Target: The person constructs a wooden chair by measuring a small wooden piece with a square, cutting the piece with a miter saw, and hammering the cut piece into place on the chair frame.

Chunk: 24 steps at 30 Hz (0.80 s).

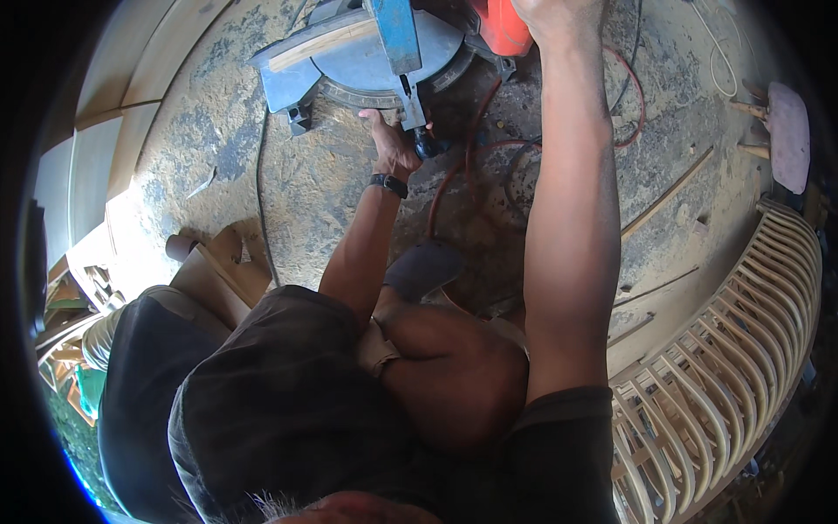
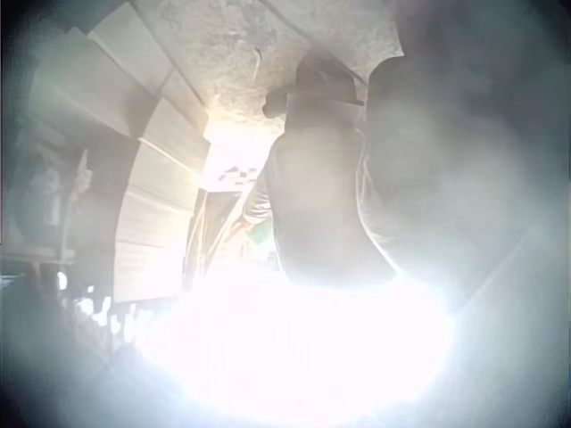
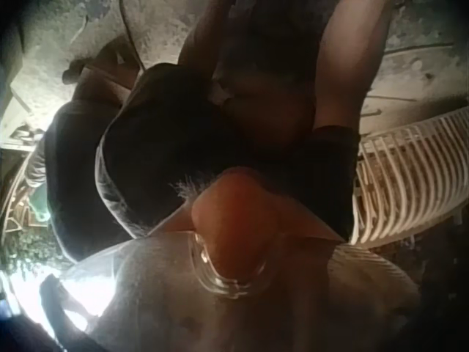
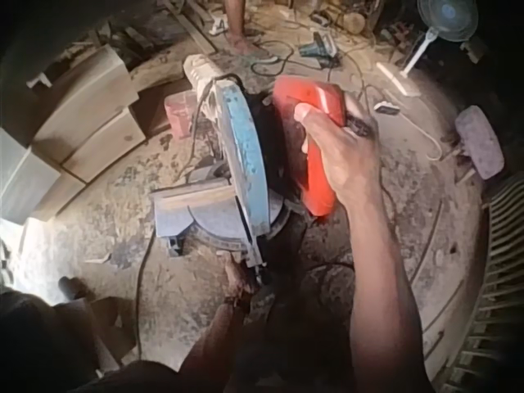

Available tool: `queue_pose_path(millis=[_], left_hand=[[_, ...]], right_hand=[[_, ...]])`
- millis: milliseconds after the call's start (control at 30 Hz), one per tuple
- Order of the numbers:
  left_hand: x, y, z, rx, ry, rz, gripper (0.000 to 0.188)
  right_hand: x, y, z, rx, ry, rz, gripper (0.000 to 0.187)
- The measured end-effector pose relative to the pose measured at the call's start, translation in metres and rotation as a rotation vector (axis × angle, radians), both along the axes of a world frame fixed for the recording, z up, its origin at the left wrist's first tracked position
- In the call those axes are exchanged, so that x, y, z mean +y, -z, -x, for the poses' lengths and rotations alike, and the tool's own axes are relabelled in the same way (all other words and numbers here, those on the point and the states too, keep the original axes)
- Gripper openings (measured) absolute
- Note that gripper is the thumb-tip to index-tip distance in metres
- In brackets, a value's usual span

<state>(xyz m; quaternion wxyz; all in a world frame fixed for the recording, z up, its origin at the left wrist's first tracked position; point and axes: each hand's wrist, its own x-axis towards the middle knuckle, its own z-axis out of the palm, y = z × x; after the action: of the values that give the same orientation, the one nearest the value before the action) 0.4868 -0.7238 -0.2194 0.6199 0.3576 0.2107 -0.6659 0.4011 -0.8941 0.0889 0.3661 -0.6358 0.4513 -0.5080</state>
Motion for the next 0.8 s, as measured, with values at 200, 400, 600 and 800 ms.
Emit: queue_pose_path(millis=[200, 400, 600, 800], left_hand=[[0.011, -0.006, -0.009, 0.028, 0.036, 0.056, 0.096], [-0.001, -0.084, -0.105, -1.279, 1.038, -0.039, 0.061], [-0.081, -0.056, -0.198, -2.811, 0.178, 0.462, 0.023], [-0.082, -0.05, -0.189, -2.716, 0.329, 0.395, 0.02]], right_hand=[[0.0, 0.002, -0.002, 0.014, -0.023, 0.007, 0.019], [0.006, 0.006, 0.008, 0.097, 0.029, 0.051, 0.017], [0.024, 0.013, 0.0, 0.164, 0.069, 0.071, 0.025], [0.027, 0.029, 0.015, 0.017, -0.023, 0.045, 0.026]])
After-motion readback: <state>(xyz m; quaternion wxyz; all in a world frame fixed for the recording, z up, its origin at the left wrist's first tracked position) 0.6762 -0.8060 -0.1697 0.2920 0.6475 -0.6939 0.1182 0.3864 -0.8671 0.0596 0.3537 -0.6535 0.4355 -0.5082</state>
